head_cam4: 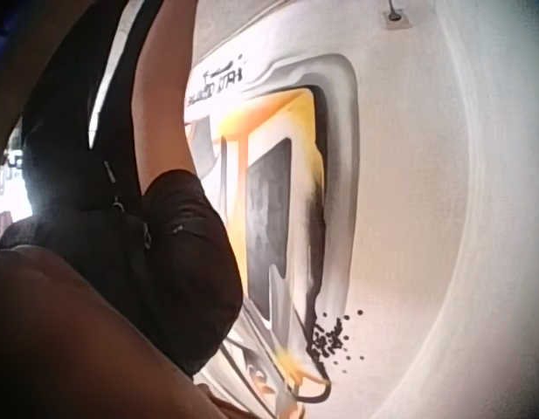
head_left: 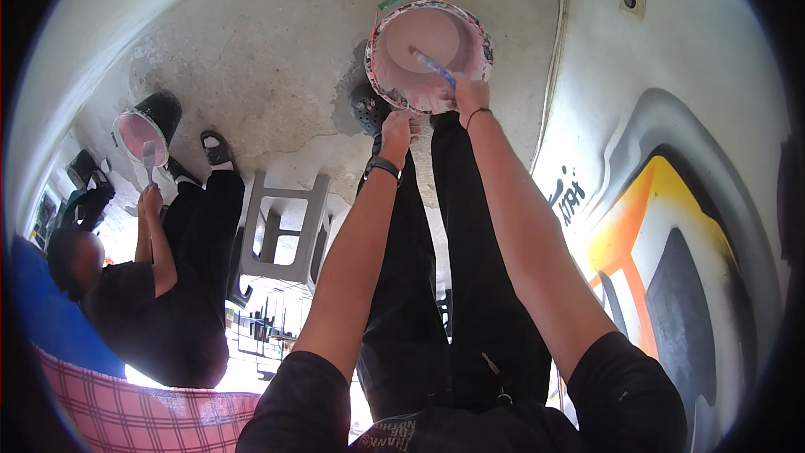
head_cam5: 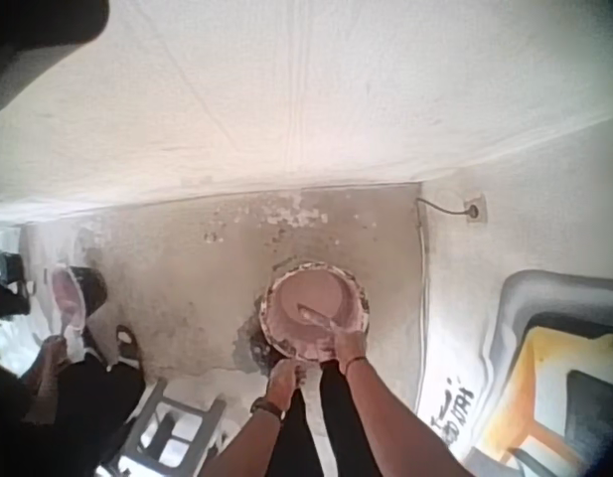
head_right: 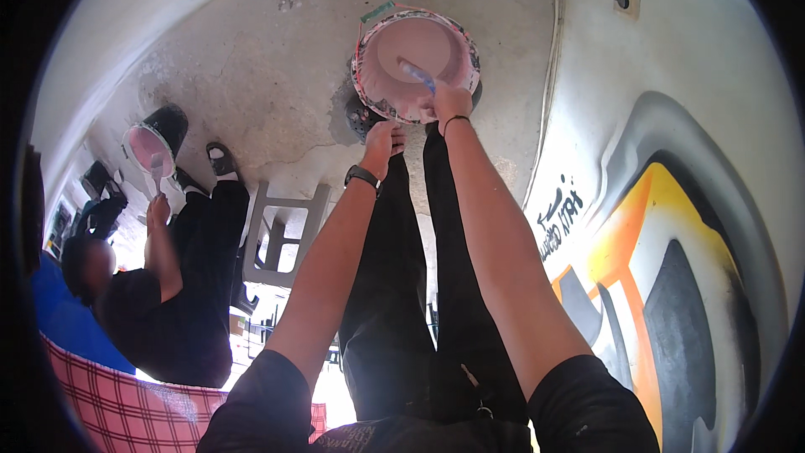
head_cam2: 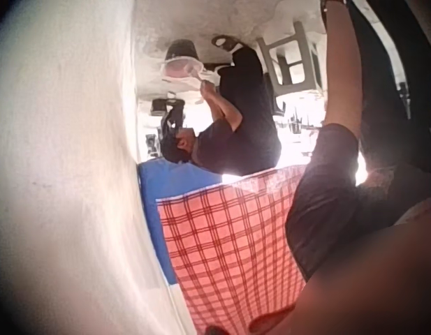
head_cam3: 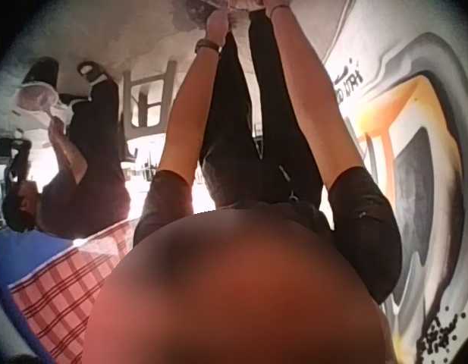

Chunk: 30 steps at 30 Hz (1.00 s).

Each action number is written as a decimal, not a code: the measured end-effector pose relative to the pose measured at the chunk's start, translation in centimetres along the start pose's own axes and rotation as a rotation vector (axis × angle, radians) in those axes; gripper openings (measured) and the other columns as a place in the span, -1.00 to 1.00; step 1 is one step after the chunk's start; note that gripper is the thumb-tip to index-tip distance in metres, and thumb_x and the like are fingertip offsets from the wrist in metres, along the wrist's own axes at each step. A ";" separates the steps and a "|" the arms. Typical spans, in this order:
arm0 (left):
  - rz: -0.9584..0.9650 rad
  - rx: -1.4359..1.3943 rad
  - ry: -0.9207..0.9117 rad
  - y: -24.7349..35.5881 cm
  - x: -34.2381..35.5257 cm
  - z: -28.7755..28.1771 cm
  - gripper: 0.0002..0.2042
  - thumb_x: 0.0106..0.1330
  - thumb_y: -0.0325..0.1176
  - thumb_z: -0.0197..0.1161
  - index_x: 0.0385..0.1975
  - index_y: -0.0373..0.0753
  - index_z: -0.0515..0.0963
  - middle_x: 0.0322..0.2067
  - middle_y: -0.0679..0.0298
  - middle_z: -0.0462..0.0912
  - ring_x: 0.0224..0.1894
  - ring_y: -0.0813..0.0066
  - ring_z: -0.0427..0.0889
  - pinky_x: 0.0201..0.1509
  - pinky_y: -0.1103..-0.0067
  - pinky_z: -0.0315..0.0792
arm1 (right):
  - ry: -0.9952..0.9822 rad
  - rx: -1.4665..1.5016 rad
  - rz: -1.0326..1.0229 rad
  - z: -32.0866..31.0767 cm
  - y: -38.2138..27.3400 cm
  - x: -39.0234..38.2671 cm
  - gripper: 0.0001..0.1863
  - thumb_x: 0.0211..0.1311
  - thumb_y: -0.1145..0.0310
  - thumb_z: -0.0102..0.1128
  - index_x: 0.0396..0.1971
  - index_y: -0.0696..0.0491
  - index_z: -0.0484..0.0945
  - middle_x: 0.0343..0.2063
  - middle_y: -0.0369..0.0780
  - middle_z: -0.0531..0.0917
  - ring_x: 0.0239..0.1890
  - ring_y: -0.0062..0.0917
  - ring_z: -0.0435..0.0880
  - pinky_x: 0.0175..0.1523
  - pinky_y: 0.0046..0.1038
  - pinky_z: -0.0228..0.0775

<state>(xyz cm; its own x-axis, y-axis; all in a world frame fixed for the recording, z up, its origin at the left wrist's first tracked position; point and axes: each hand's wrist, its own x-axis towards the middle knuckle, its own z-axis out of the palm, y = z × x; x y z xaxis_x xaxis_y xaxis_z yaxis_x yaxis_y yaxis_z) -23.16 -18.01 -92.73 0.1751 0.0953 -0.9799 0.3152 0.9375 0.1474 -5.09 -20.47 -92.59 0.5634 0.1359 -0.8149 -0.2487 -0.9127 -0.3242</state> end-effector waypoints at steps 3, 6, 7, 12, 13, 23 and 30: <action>-0.004 -0.028 0.059 -0.4 -0.6 -0.1 -0.81 0.33 -0.19 0.09 -0.27 -0.18 0.44 -0.41 0.32 0.56 -0.40 0.52 0.56 -0.31 0.55 0.49 | 0.110 -0.445 -0.318 0.9 0.6 -1.5 -0.75 0.02 0.39 0.19 -0.53 0.33 0.52 -0.57 0.02 0.67 -0.53 -0.33 0.72 -0.43 -0.32 0.55; -0.006 -0.021 0.045 0.0 -0.3 1.4 -0.81 0.33 -0.18 0.10 -0.28 -0.17 0.45 -0.41 0.32 0.57 -0.40 0.53 0.56 -0.31 0.56 0.48 | 0.090 0.044 -0.052 0.3 1.5 0.7 -0.76 0.08 0.39 0.16 -0.40 0.30 0.44 -0.51 0.06 0.65 -0.43 -0.18 0.71 -0.34 -0.23 0.55; -0.006 -0.018 0.055 -0.2 -0.3 0.7 -0.81 0.33 -0.18 0.10 -0.28 -0.17 0.45 -0.41 0.32 0.57 -0.40 0.53 0.56 -0.31 0.56 0.48 | -0.066 0.757 0.443 1.0 0.9 0.6 -0.74 0.11 0.39 0.14 -0.33 0.29 0.40 -0.48 0.09 0.64 -0.37 -0.08 0.70 -0.29 -0.17 0.55; 0.013 0.019 0.072 -0.7 -0.4 -1.2 -0.81 0.32 -0.17 0.11 -0.30 -0.15 0.47 -0.41 0.33 0.59 -0.40 0.57 0.57 -0.32 0.58 0.47 | 0.189 -0.660 -0.380 1.6 -0.2 -3.0 -0.80 0.17 0.44 0.07 -0.33 0.30 0.41 -0.45 0.10 0.64 -0.32 -0.04 0.69 -0.25 -0.15 0.56; 0.015 0.013 0.051 -0.5 -0.1 -0.1 -0.81 0.32 -0.17 0.11 -0.30 -0.15 0.47 -0.41 0.33 0.59 -0.40 0.57 0.57 -0.32 0.58 0.47 | 0.184 -0.462 -0.227 1.2 0.8 -1.1 -0.79 0.15 0.45 0.09 -0.32 0.30 0.42 -0.44 0.09 0.65 -0.31 -0.05 0.69 -0.24 -0.17 0.57; 0.065 0.026 0.072 -0.6 0.2 -0.3 -0.82 0.31 -0.18 0.11 -0.33 -0.14 0.48 -0.45 0.34 0.60 -0.45 0.58 0.57 -0.38 0.61 0.44 | -0.039 -0.372 -0.097 0.9 1.7 0.2 -0.70 0.21 0.22 0.10 -0.44 0.20 0.54 -0.58 -0.07 0.63 -0.53 -0.27 0.67 -0.45 -0.27 0.52; 0.089 0.016 0.058 -0.9 0.3 -0.7 -0.85 0.31 -0.21 0.10 -0.38 -0.13 0.47 -0.49 0.37 0.55 -0.49 0.60 0.54 -0.41 0.62 0.42 | 0.021 -0.487 -0.167 0.9 2.5 0.0 -0.65 0.24 0.19 0.08 -0.53 0.20 0.53 -0.59 -0.10 0.65 -0.64 -0.38 0.65 -0.52 -0.37 0.52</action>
<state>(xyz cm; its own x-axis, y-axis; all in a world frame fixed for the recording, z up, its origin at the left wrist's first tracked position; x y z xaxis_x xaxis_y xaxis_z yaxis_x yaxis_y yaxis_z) -24.02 -18.55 -93.23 0.1490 0.1974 -0.9689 0.3153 0.9192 0.2357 -6.40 -22.38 -93.86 0.5809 0.2921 -0.7597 0.2388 -0.9535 -0.1839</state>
